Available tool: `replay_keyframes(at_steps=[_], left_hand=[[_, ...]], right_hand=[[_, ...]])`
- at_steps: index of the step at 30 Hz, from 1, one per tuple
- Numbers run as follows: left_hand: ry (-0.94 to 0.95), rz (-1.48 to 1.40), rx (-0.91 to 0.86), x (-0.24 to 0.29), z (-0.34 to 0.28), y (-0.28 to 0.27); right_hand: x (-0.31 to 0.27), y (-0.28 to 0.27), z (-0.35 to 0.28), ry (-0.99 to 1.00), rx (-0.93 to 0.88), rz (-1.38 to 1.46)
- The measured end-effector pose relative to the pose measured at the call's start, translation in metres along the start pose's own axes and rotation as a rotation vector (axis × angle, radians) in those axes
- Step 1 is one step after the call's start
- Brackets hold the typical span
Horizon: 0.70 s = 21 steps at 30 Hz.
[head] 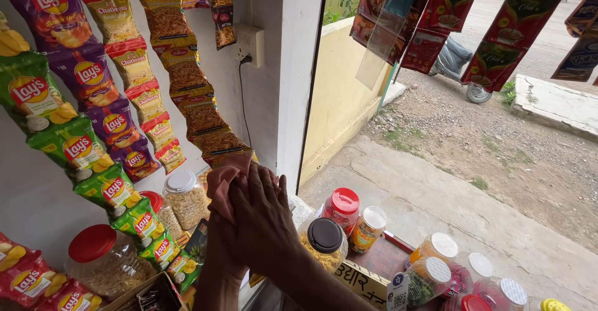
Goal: Cleaning and dusting individual hanging snack bags and display shelves with a cloth in a grocery store.
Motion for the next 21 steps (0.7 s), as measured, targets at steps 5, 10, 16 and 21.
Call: replay_keyframes(at_steps=[5, 10, 16, 21], left_hand=[[-0.204, -0.13, 0.152, -0.013, -0.005, 0.003], [-0.138, -0.106, 0.047, -0.02, 0.014, -0.051], [-0.477, -0.518, -0.299, -0.012, 0.001, 0.006], [0.041, 0.149, -0.056, -0.002, 0.009, -0.027]], right_hand=[[0.009, 0.001, 0.037, 0.057, -0.086, 0.089], [0.002, -0.008, -0.008, -0.037, -0.073, 0.159], [-0.001, -0.001, -0.033, -0.133, -0.116, 0.077], [0.011, 0.013, 0.02, 0.036, -0.11, 0.072]])
Point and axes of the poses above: each hand's wrist, its own z-axis towards the middle knuckle, its own y-axis out of the palm, x = y × z, the point moved 7 cm from there along z, towards the middle knuckle, and after that the axes turned 15 degrees about y, right-handed, at the moved point
